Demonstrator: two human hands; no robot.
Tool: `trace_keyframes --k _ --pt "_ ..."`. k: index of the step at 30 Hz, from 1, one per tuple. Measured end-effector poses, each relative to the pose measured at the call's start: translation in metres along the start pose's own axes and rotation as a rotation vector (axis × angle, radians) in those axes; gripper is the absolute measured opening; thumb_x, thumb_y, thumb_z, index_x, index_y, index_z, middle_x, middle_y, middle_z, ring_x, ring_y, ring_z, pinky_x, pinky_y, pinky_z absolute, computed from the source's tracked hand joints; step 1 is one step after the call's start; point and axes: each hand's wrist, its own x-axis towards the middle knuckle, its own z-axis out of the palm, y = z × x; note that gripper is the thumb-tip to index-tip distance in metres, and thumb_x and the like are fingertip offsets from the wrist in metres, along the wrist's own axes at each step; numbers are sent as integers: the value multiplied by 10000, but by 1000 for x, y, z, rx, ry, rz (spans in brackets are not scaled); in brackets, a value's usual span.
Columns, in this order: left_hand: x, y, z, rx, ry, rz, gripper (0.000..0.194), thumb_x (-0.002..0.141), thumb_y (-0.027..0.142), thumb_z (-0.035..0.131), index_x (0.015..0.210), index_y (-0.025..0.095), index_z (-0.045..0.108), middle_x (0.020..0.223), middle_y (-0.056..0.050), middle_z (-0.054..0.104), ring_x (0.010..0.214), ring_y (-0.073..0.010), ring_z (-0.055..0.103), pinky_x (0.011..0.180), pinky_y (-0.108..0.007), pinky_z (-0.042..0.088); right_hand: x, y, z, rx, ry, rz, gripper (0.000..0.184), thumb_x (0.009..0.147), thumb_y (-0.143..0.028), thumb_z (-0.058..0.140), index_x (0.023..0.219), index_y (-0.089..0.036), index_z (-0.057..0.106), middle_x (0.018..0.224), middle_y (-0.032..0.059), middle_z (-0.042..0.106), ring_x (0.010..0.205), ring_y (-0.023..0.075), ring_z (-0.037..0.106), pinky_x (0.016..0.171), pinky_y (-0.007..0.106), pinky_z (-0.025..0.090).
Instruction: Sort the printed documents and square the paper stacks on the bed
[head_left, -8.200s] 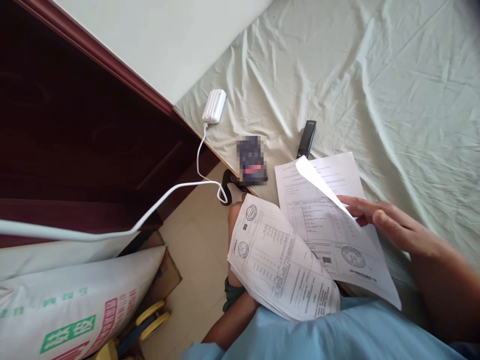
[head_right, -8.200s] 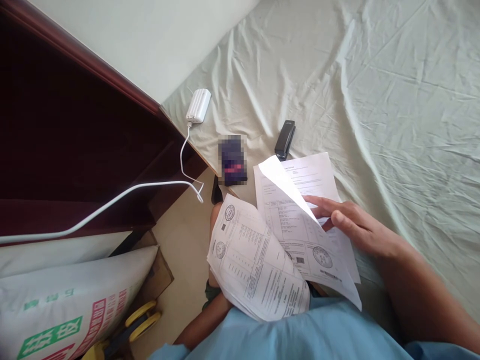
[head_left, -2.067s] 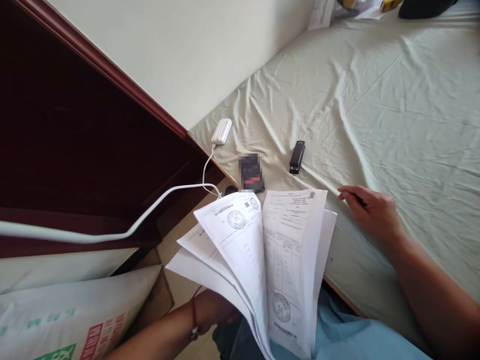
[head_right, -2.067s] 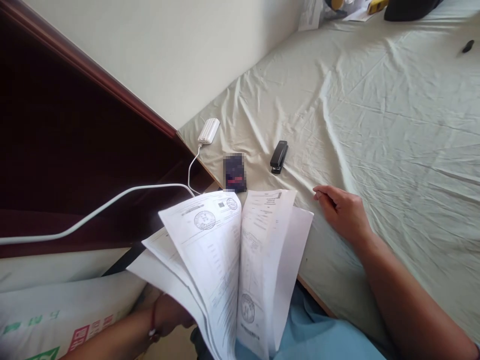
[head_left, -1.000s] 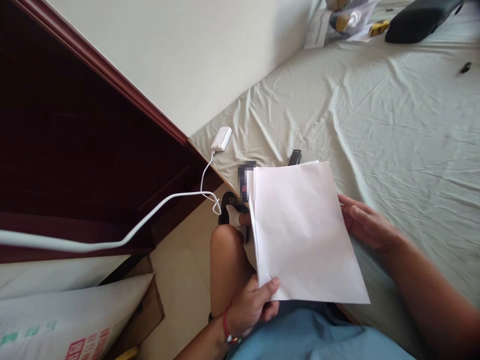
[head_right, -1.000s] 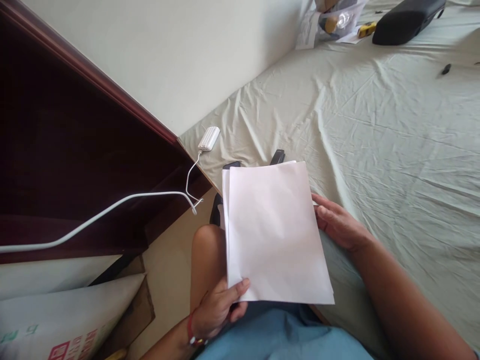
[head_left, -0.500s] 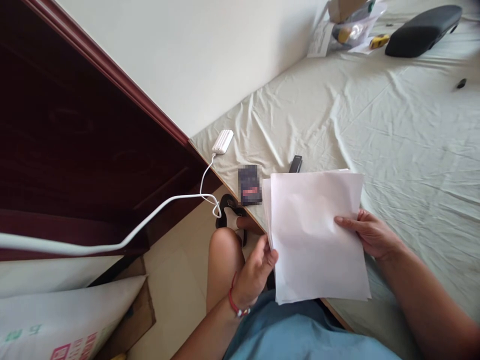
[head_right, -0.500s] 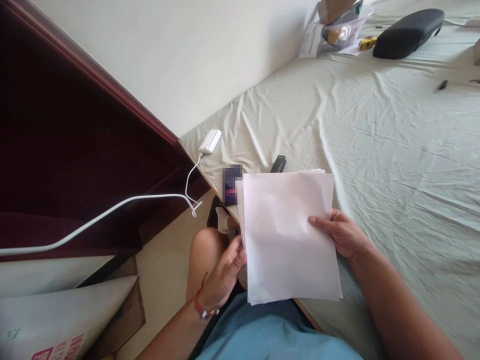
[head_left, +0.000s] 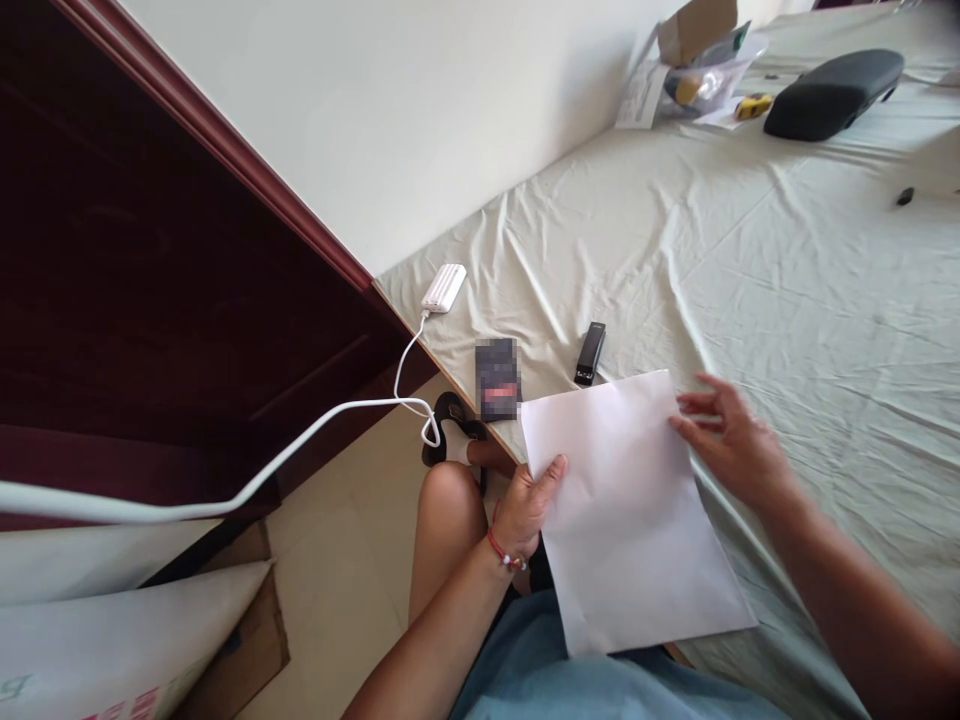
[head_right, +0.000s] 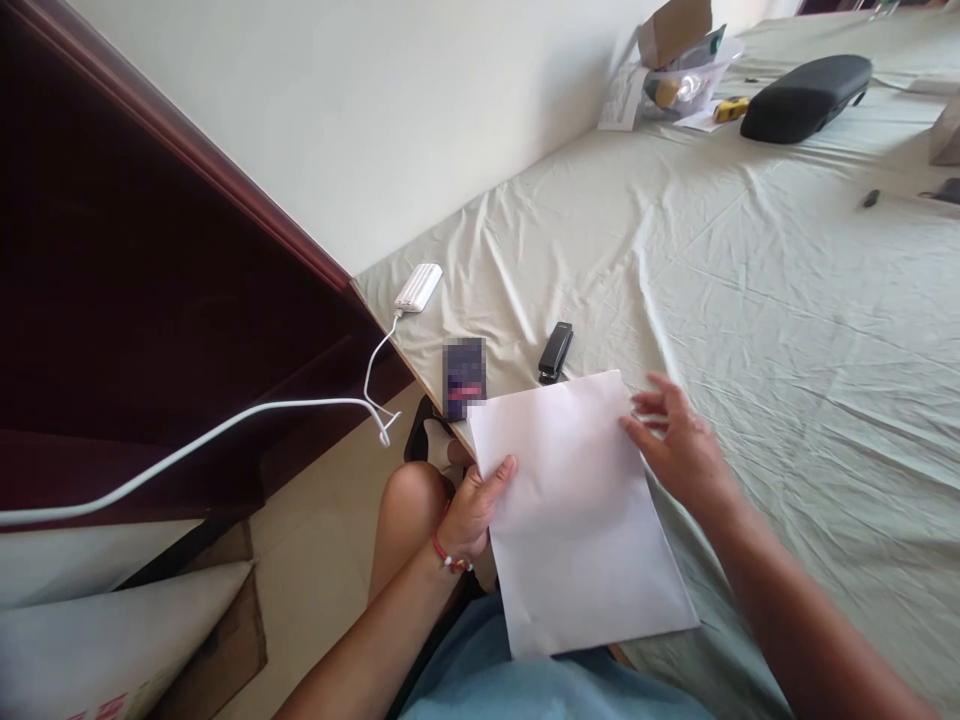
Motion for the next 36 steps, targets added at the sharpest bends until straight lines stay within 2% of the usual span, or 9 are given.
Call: trace_keyframes --k 2,5,7,10,13,19,23,28,36 --pt "-2 0 2 16 -22 -47 669 697 596 907 1111 86 782 1023 -158 805 873 -263 772 760 -331 608 11 -15 -3 -285 184 -284 555 940 -481 671 1425 -222 592 1322 168 694 1186 383 668 1013 641 531" --pt "-3 3 7 13 -26 -63 677 677 605 914 1098 90 784 1058 -157 803 877 -265 771 796 -353 618 20 -49 1 -486 3 -644 344 1057 -328 513 1335 -194 665 1344 148 702 1377 350 548 1134 574 459" --pt "-4 4 12 10 -31 -56 679 660 599 926 1093 95 786 1084 -155 800 906 -263 770 831 -355 620 23 -71 9 -596 -116 -721 318 1077 -294 486 1307 -184 676 1322 129 722 1406 354 523 1184 604 382" --pt "-3 4 17 -17 -41 -57 697 665 594 926 1137 103 780 1121 -155 794 986 -269 765 900 -357 615 25 -92 22 -700 -329 -731 279 1086 -266 465 1176 -164 708 1162 119 767 1261 341 626 1173 609 360" --pt "-1 2 18 -67 -26 -64 701 709 597 900 1199 114 767 1118 -152 794 1045 -281 759 969 -377 601 28 -99 28 -687 -437 -740 302 1093 -232 422 1093 -151 713 1039 114 765 1042 276 689 1071 500 443" --pt "2 1 18 -81 -6 -64 714 689 614 904 1185 117 772 1128 -151 791 1086 -298 750 1019 -405 588 33 -90 33 -636 -450 -762 296 1076 -205 416 1092 -173 710 978 106 749 935 257 666 917 413 475" --pt "3 2 20 -67 -30 -70 732 691 620 900 1204 118 755 1107 -153 792 1096 -306 747 1024 -425 587 31 -89 39 -613 -397 -812 284 1062 -189 426 1158 -179 693 1093 128 751 1064 281 658 980 437 461" --pt "3 3 22 -66 13 -64 747 666 656 896 1168 121 757 1097 -152 791 1133 -317 732 1029 -426 587 30 -96 44 -605 -483 -835 289 1065 -195 413 1093 -157 699 976 113 738 935 264 660 937 423 463" --pt "7 4 26 19 79 -72 799 622 768 847 1050 100 754 1021 -164 785 1102 -327 726 1007 -436 587 39 -93 48 -526 -446 -606 317 1091 -294 425 909 -186 661 932 79 731 895 234 670 868 370 428"
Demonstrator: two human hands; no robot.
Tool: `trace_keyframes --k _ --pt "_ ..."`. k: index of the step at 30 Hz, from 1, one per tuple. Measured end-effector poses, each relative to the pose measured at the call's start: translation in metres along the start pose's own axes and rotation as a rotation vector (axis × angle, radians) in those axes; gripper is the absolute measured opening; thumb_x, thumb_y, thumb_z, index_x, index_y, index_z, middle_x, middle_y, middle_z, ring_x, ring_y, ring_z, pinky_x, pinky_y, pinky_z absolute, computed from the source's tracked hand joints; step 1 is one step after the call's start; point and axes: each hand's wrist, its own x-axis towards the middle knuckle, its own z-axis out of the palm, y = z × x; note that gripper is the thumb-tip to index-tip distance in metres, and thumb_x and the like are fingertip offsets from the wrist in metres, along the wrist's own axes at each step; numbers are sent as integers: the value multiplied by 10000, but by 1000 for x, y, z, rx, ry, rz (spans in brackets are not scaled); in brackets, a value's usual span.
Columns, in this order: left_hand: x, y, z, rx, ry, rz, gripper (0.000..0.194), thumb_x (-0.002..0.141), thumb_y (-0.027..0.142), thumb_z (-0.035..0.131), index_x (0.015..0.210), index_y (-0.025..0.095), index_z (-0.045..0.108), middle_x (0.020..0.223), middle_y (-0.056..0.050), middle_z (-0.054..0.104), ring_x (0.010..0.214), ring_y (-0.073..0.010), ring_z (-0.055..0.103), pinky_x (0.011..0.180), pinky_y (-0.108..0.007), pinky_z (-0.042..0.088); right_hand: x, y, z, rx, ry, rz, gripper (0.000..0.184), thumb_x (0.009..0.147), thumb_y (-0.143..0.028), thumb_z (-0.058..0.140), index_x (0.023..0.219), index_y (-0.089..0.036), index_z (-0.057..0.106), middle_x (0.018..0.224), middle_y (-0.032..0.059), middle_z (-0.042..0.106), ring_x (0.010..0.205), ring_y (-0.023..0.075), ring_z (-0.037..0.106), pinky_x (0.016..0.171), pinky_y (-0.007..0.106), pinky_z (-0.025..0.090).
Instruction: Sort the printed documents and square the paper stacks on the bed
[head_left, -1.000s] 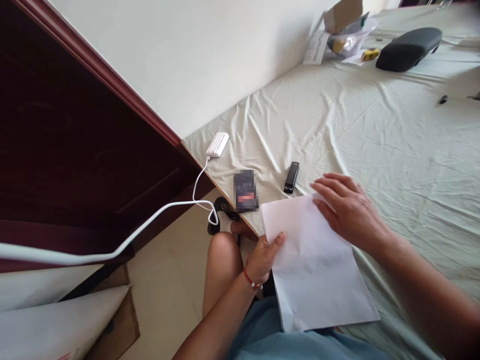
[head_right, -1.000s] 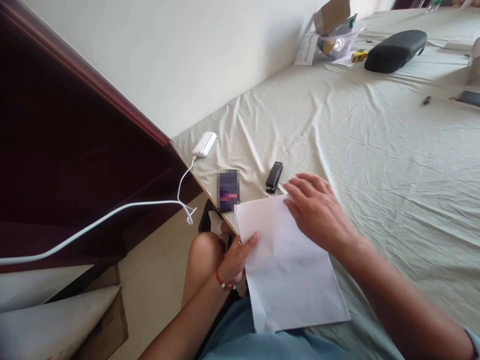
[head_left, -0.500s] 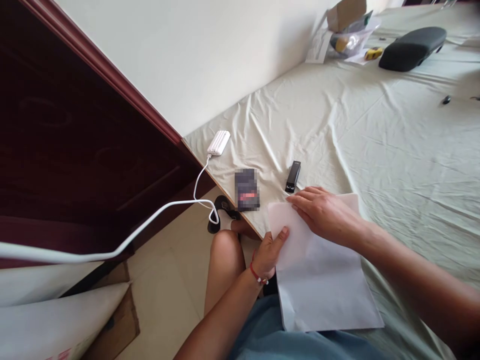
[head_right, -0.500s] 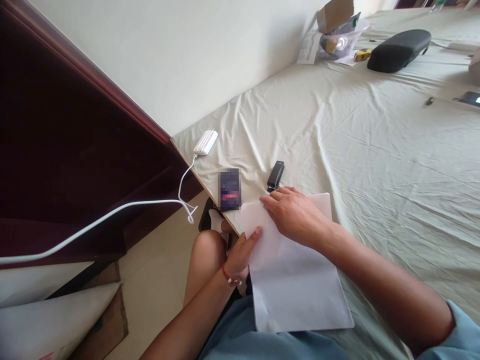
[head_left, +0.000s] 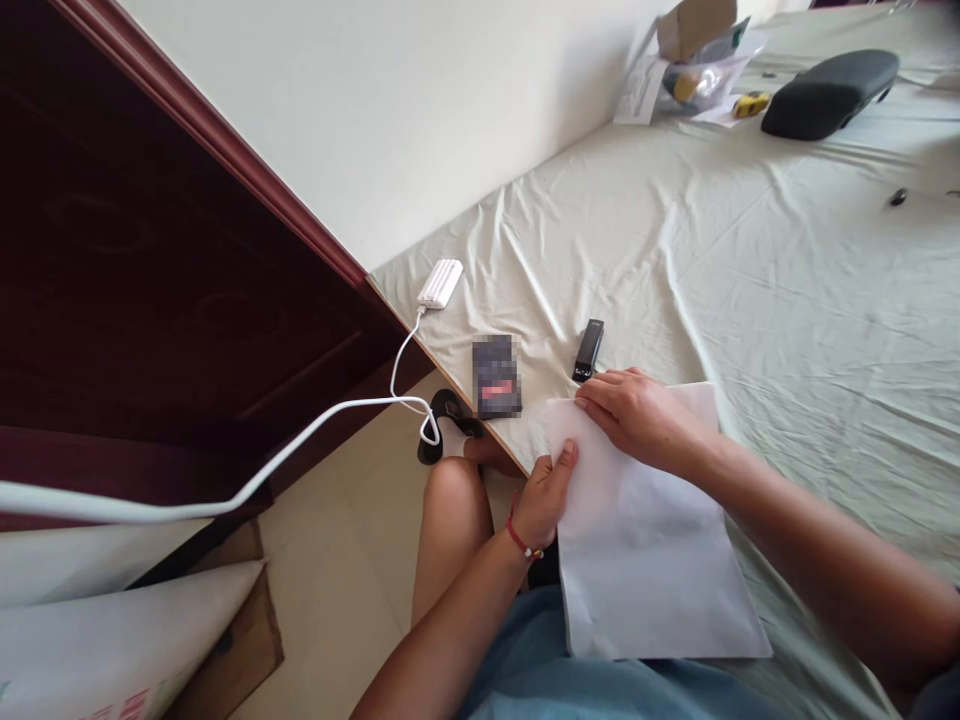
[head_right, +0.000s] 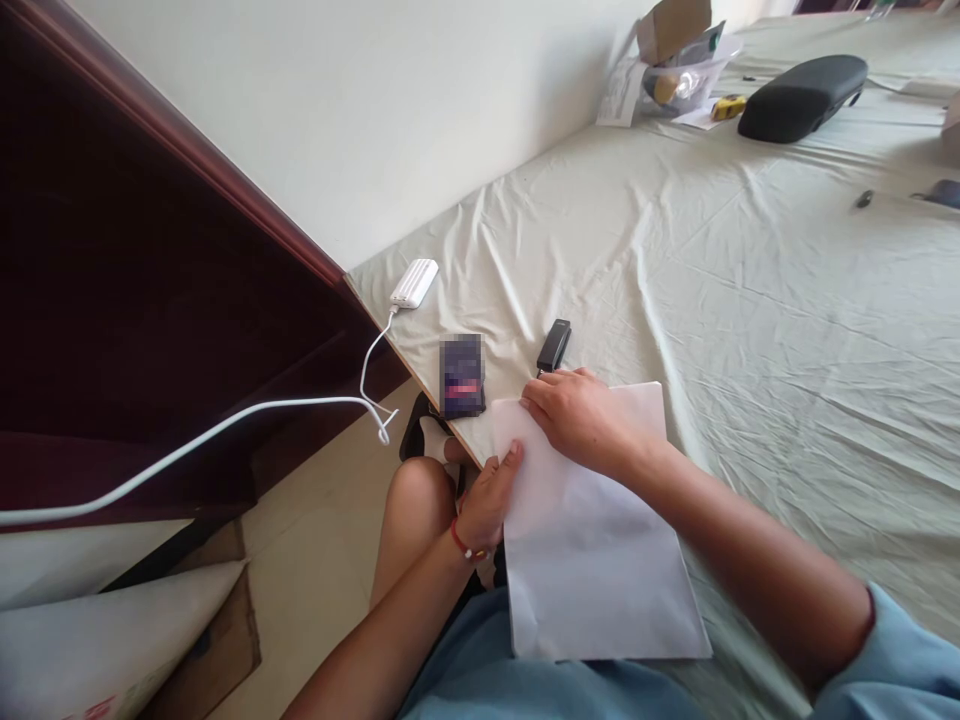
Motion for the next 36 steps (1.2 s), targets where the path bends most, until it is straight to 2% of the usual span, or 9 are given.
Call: trace_keyframes --k 2,5,10,14,17,20,23,29,36 --pt "1 -2 0 -34 -4 16 745 695 756 814 1050 104 755 1024 -155 786 1093 -308 729 1021 -419 575 1 2 2 6 -26 16 317 1086 -276 428 861 -191 635 908 69 722 874 221 667 856 353 420" --pt "0 -5 0 -50 -51 76 635 765 671 821 1079 122 765 1057 -132 789 1116 -279 722 1034 -380 558 2 8 6 -51 -100 129 317 1070 -253 430 817 -201 613 874 63 713 843 214 657 826 341 405" --pt "2 -5 1 -41 -70 33 647 665 647 895 996 109 755 984 -132 793 1050 -303 740 986 -403 570 6 32 19 -53 -177 307 343 1058 -302 421 828 -212 659 908 69 743 1023 265 630 835 338 398" --pt "15 0 2 -74 -45 -49 643 562 597 952 916 111 725 909 -136 786 1022 -326 747 949 -422 586 12 53 30 -21 -240 430 325 1018 -300 452 862 -207 722 930 73 762 928 237 651 758 311 398" --pt "26 7 4 -65 -6 -92 445 641 443 921 862 122 705 873 -124 780 985 -310 755 918 -416 599 20 64 35 -40 -236 475 337 1002 -276 437 882 -196 741 947 85 771 893 231 665 737 306 394" --pt "34 16 7 -31 40 -141 203 734 271 815 799 132 682 817 -107 773 914 -279 764 887 -403 608 29 69 35 -66 -218 513 352 1001 -265 416 944 -184 755 1000 106 778 942 249 674 770 317 401" --pt "40 22 12 -5 63 -182 84 752 173 737 739 140 662 749 -95 756 883 -266 765 880 -391 608 37 71 34 -77 -215 520 362 1003 -258 412 1001 -179 765 1055 114 779 996 262 675 815 329 411" --pt "49 25 17 -16 101 -206 130 702 155 748 660 155 625 676 -89 716 875 -285 761 876 -394 602 49 78 29 -83 -217 540 367 1011 -271 433 1047 -168 784 1089 127 778 1017 273 682 841 343 432" --pt "50 17 13 37 34 -161 183 730 232 761 635 149 628 669 -86 705 813 -273 736 833 -380 576 50 97 25 -88 -197 583 362 1003 -276 447 1067 -178 789 1102 114 781 1013 264 687 797 330 447"
